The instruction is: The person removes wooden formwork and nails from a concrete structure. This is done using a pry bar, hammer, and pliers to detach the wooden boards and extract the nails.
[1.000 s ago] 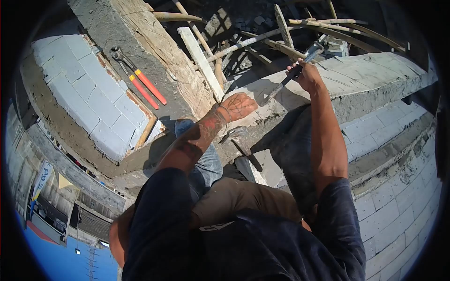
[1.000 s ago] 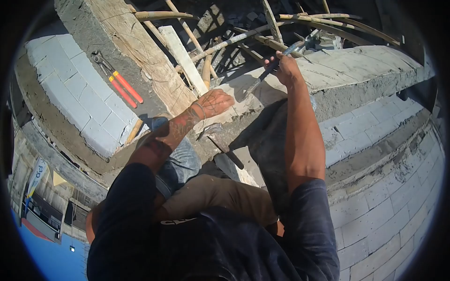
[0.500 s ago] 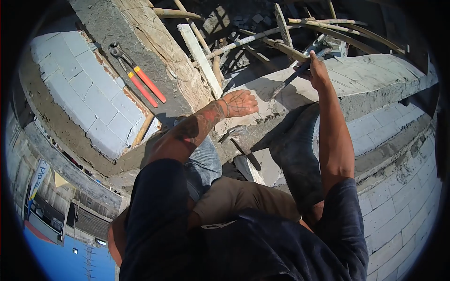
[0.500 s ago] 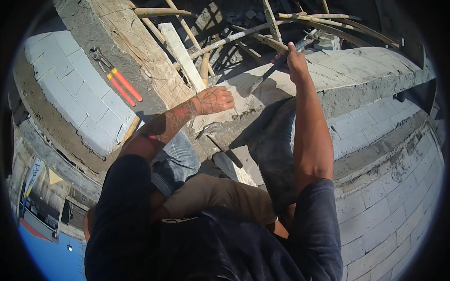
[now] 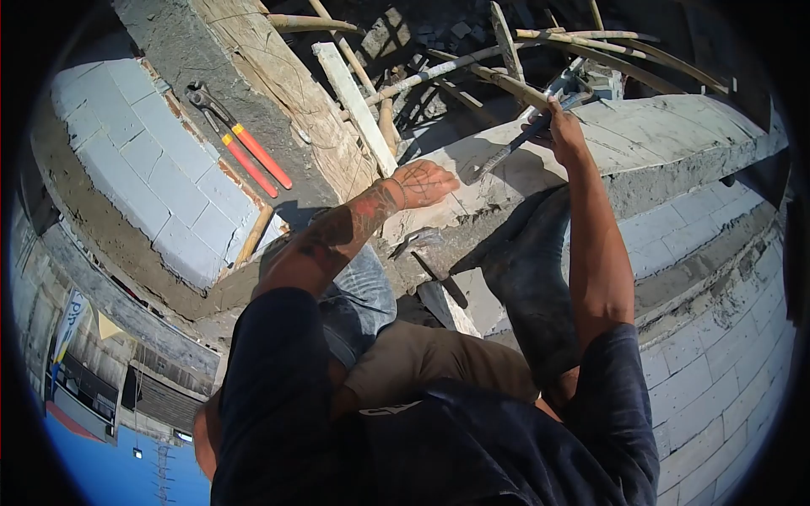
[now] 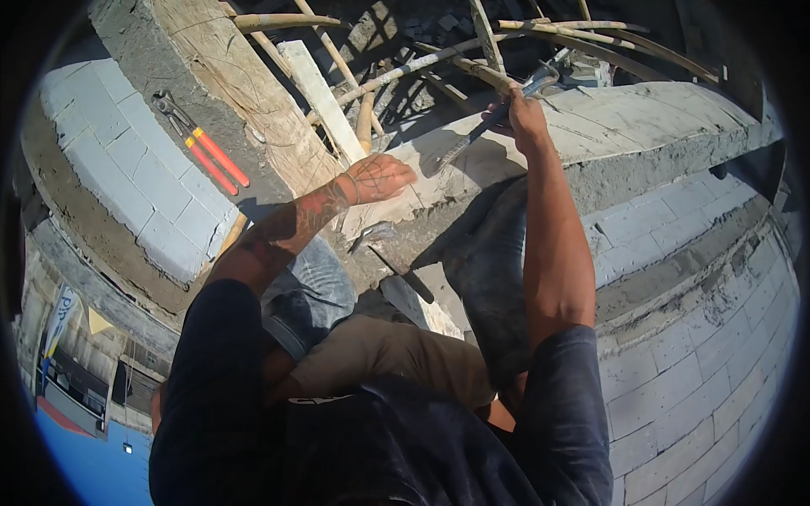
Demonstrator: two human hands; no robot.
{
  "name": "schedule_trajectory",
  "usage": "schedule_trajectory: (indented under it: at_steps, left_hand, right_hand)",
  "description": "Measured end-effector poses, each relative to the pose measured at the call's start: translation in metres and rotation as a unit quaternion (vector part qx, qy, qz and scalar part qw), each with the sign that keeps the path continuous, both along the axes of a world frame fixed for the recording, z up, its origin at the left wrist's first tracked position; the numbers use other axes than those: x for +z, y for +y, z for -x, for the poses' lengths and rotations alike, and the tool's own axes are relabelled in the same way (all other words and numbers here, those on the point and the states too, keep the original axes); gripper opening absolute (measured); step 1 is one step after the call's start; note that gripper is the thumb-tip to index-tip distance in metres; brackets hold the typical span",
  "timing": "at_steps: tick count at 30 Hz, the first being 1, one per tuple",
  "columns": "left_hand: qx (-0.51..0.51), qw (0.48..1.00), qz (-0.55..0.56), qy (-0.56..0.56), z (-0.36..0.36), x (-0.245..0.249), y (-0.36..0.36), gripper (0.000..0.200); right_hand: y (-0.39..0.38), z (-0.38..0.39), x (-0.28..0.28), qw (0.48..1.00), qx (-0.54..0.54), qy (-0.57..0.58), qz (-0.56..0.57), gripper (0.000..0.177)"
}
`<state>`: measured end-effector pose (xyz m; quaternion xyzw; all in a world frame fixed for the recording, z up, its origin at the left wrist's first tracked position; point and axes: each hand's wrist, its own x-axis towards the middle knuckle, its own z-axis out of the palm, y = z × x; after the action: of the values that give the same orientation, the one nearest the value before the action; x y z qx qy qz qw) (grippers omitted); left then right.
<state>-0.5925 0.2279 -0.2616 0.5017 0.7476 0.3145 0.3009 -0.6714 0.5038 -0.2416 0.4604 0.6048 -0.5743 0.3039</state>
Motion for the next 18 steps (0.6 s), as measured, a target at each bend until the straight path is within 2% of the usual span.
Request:
schedule_trajectory:
  at_steps: [2,5,9,11,12,14,18]
  left_hand:
    - [0.044,0.997,0.069,-0.012,-0.008,-0.010,-0.006,0.029]
    - [0.086,0.995,0.059,0.011,-0.020,-0.028,-0.010,0.025]
    - [0.083,0.984,0.152,-0.053,-0.016,-0.030,0.000,0.025]
    - [0.011,0.979,0.195,-0.060,0.001,-0.008,0.004,0.019]
    - [0.010,0.979,0.195,-0.060,-0.003,-0.014,0.003,0.019]
    - [0.056,0.998,0.013,0.006,-0.019,-0.033,-0.002,0.012]
    - [0.022,0.998,-0.049,0.043,-0.005,-0.018,0.001,0.006]
  right_hand:
    - [-0.001,-0.003,0.001,1.000,-0.004,-0.007,0.001,0.043]
    - [-0.002,-0.004,0.002,1.000,-0.009,-0.001,-0.001,0.039]
    - [-0.004,-0.003,-0.005,1.000,-0.003,-0.001,0.008,0.039]
    - [-0.006,-0.003,-0.005,1.000,-0.004,-0.006,0.009,0.039]
    - [-0.009,-0.003,-0.004,1.000,-0.008,-0.006,0.009,0.039]
    - [-0.008,-0.006,-0.006,1.000,-0.016,-0.009,0.007,0.038]
    - [-0.006,-0.005,-0.006,1.000,-0.010,0.004,0.010,0.038]
